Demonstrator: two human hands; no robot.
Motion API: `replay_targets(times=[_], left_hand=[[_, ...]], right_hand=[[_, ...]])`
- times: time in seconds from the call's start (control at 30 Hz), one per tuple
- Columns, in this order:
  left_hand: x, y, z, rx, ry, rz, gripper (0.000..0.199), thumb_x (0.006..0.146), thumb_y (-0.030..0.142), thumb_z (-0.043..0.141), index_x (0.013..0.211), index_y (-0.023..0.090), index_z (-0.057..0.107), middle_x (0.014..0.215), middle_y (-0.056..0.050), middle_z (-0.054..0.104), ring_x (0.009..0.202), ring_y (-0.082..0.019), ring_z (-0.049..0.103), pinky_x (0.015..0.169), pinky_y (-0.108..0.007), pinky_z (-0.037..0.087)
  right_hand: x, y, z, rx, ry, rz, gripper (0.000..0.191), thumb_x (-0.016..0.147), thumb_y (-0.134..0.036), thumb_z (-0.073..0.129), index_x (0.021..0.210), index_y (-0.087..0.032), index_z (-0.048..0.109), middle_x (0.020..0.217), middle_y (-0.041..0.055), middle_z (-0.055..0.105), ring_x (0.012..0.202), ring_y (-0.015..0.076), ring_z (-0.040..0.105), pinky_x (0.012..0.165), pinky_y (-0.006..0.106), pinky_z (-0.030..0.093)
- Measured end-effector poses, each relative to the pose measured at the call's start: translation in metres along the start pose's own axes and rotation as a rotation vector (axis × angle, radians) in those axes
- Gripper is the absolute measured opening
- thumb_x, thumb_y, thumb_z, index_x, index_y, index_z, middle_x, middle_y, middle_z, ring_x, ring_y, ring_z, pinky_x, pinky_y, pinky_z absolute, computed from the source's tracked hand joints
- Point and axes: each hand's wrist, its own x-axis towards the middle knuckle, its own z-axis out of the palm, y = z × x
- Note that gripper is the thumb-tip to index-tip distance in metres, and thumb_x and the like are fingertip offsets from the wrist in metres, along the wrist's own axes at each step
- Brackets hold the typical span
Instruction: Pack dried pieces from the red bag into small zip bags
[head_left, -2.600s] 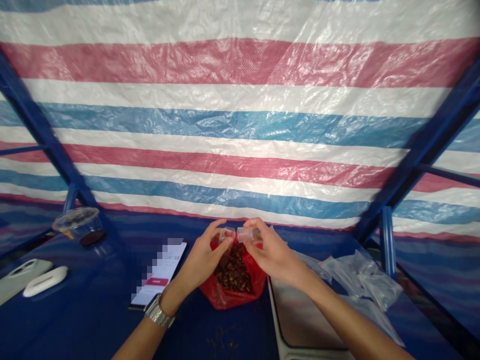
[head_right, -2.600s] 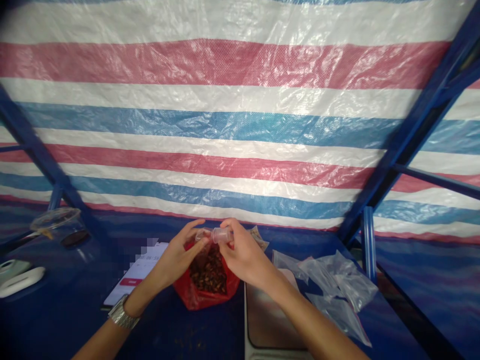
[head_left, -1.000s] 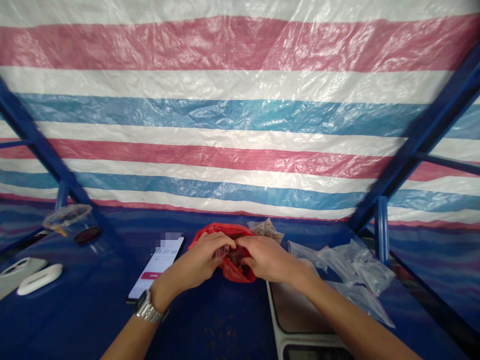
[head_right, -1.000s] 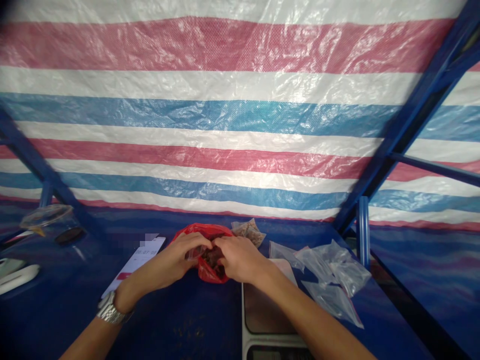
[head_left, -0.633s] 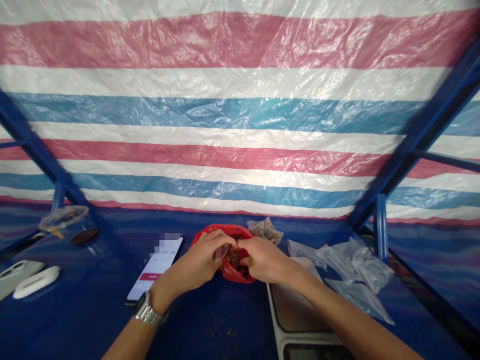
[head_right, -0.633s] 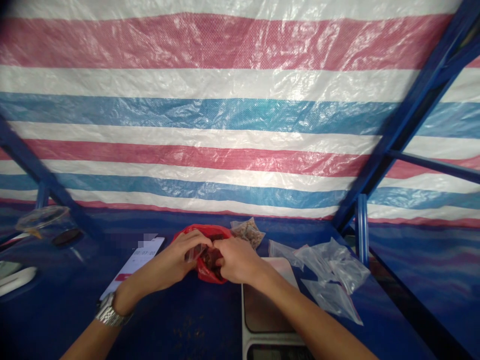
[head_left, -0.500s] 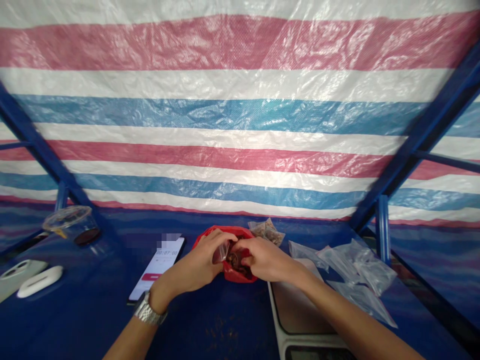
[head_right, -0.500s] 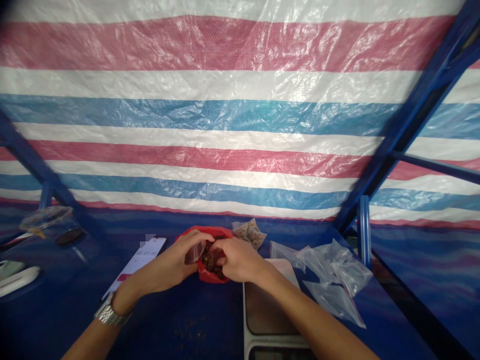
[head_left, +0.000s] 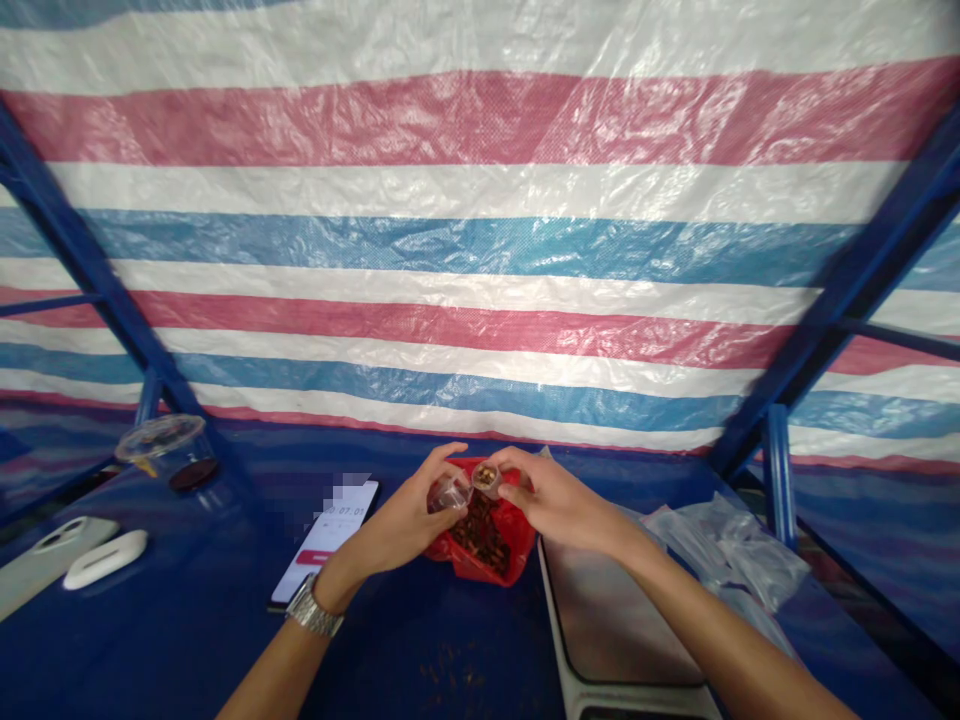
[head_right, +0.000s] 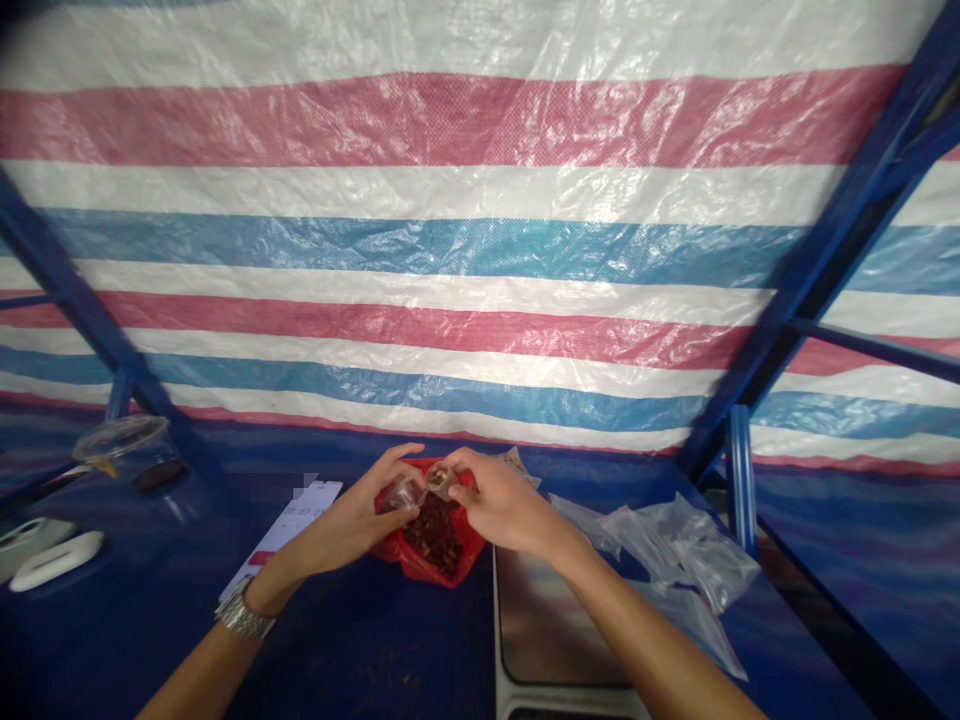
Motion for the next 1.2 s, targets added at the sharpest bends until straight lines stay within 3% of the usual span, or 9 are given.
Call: replay_targets(times=[0.33,0.53,0.7,0.77,0.83,0.9,1.03,1.13,1.2], left_hand=[[0.006,-0.003,0.014,-0.185,0.067,0.072,0.073,0.093,0.029,0.071,0.155,0.030,0.032,0.149,-0.011,0.058,0.138,-0.026,0.057,0.122,-0.047,0.038],[0.006,0.000,0.013,-0.210,0.051,0.088,0.071,0.096,0.032,0.069,0.155,0.028,0.031,0.150,-0.011,0.057,0.140,-0.026,0.056,0.122,-0.044,0.038],[0.002,-0.002,0.000,-0.094,0.129,0.084,0.067,0.101,0.040,0.062,0.157,0.028,0.029,0.137,-0.011,0.063,0.126,-0.024,0.062,0.112,-0.041,0.046],[0.000,-0.002,-0.009,-0.073,0.187,0.064,0.067,0.101,0.044,0.060,0.158,0.030,0.028,0.135,-0.010,0.062,0.113,-0.021,0.066,0.098,-0.035,0.052],[-0.002,0.000,-0.017,-0.074,0.221,0.019,0.065,0.102,0.047,0.057,0.158,0.031,0.027,0.131,-0.009,0.063,0.096,-0.017,0.066,0.083,-0.030,0.054],[-0.005,0.004,-0.023,-0.063,0.204,-0.021,0.058,0.103,0.047,0.054,0.154,0.030,0.032,0.122,-0.006,0.065,0.090,-0.016,0.065,0.081,-0.029,0.053],[-0.015,0.014,-0.028,0.108,-0.067,-0.057,0.050,0.099,0.030,0.055,0.147,0.030,0.044,0.124,-0.004,0.062,0.110,-0.020,0.063,0.099,-0.035,0.051],[-0.022,0.018,-0.023,0.399,-0.262,-0.076,0.077,0.080,0.011,0.063,0.151,0.034,0.042,0.128,-0.004,0.054,0.112,-0.022,0.060,0.100,-0.038,0.051],[-0.023,0.017,-0.018,0.577,-0.267,-0.079,0.085,0.074,0.004,0.060,0.151,0.036,0.043,0.127,-0.005,0.051,0.115,-0.025,0.058,0.103,-0.041,0.049]], right_hand=[[-0.003,-0.020,0.011,-0.469,0.190,-0.234,0.039,0.100,-0.012,0.052,0.133,-0.028,0.066,0.136,0.0093,0.063,0.127,0.0263,0.059,0.109,0.045,0.050],[-0.002,-0.020,0.013,-0.472,0.224,-0.243,0.036,0.102,-0.015,0.053,0.133,-0.027,0.066,0.135,0.0089,0.064,0.125,0.0263,0.062,0.108,0.045,0.051],[0.000,-0.018,0.012,-0.401,0.395,-0.178,0.035,0.104,-0.020,0.052,0.136,-0.027,0.062,0.136,0.0095,0.063,0.127,0.0244,0.060,0.111,0.042,0.049],[0.001,-0.014,0.013,-0.419,0.334,-0.151,0.034,0.102,-0.017,0.054,0.134,-0.025,0.064,0.133,0.0100,0.065,0.125,0.0247,0.061,0.109,0.041,0.049],[0.001,-0.009,0.017,-0.472,0.161,-0.154,0.032,0.100,-0.015,0.056,0.129,-0.023,0.068,0.127,0.0091,0.068,0.120,0.0244,0.064,0.106,0.039,0.049],[0.001,-0.004,0.022,-0.551,0.003,-0.162,0.031,0.099,-0.013,0.057,0.125,-0.022,0.071,0.123,0.0088,0.071,0.114,0.0240,0.067,0.103,0.038,0.049],[0.001,0.002,0.027,-0.757,-0.108,-0.106,0.033,0.100,-0.011,0.054,0.126,-0.019,0.072,0.125,0.0126,0.072,0.109,0.0262,0.069,0.101,0.041,0.048],[0.000,-0.002,0.023,-0.838,-0.144,-0.033,0.033,0.099,-0.009,0.054,0.125,-0.017,0.072,0.124,0.0137,0.072,0.106,0.0279,0.070,0.098,0.042,0.049],[-0.001,-0.006,0.020,-0.857,-0.162,0.013,0.033,0.097,-0.009,0.054,0.123,-0.016,0.073,0.123,0.0134,0.073,0.103,0.0293,0.071,0.093,0.043,0.051]])
